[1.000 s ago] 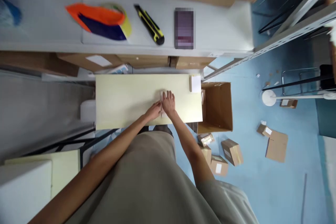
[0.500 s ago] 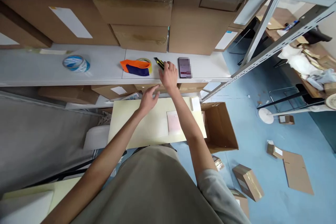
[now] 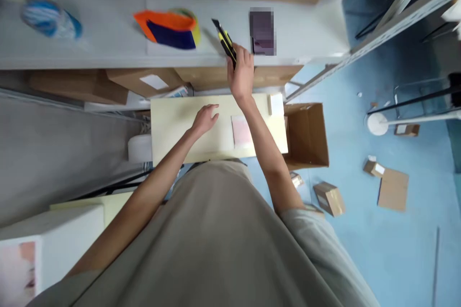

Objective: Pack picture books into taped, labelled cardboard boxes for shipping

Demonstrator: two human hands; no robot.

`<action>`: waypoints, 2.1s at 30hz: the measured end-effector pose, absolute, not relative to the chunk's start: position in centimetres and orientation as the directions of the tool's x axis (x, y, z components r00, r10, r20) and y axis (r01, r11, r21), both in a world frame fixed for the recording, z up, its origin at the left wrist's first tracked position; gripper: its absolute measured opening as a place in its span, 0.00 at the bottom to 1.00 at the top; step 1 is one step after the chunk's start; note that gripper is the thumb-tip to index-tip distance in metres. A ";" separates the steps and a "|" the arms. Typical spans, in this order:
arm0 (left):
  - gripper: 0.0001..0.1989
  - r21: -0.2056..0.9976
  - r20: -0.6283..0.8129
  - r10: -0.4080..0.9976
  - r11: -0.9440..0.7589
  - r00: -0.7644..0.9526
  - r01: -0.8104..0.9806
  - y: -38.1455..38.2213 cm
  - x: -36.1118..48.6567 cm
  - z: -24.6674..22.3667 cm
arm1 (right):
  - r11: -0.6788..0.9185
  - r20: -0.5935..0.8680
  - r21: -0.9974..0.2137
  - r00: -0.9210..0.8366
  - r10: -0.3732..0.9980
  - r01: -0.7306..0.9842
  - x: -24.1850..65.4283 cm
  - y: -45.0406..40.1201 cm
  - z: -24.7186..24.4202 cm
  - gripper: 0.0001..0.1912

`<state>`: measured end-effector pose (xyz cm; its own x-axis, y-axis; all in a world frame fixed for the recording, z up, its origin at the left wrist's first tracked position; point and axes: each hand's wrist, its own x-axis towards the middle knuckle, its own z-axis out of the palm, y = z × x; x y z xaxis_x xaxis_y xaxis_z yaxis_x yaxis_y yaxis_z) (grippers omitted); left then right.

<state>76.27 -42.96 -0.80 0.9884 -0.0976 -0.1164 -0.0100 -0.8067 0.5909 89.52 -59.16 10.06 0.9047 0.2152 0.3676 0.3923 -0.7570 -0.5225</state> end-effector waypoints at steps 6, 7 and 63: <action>0.29 0.516 -0.397 -0.267 -0.856 0.878 -0.028 -46.2 70.8 -10.0 | -0.650 0.247 -0.709 0.959 0.136 0.274 76.0 -64.8 3.8 0.30; 0.30 0.511 -0.425 -0.293 -0.858 0.857 -0.040 -46.8 70.2 -10.9 | -0.652 0.191 -0.726 0.975 0.114 0.219 74.2 -65.6 2.5 0.30; 0.51 0.397 -0.515 -0.330 -0.910 0.792 -0.121 -46.0 74.1 -12.1 | -0.982 -0.548 -0.186 0.832 0.084 -0.023 71.2 -62.0 -10.2 0.32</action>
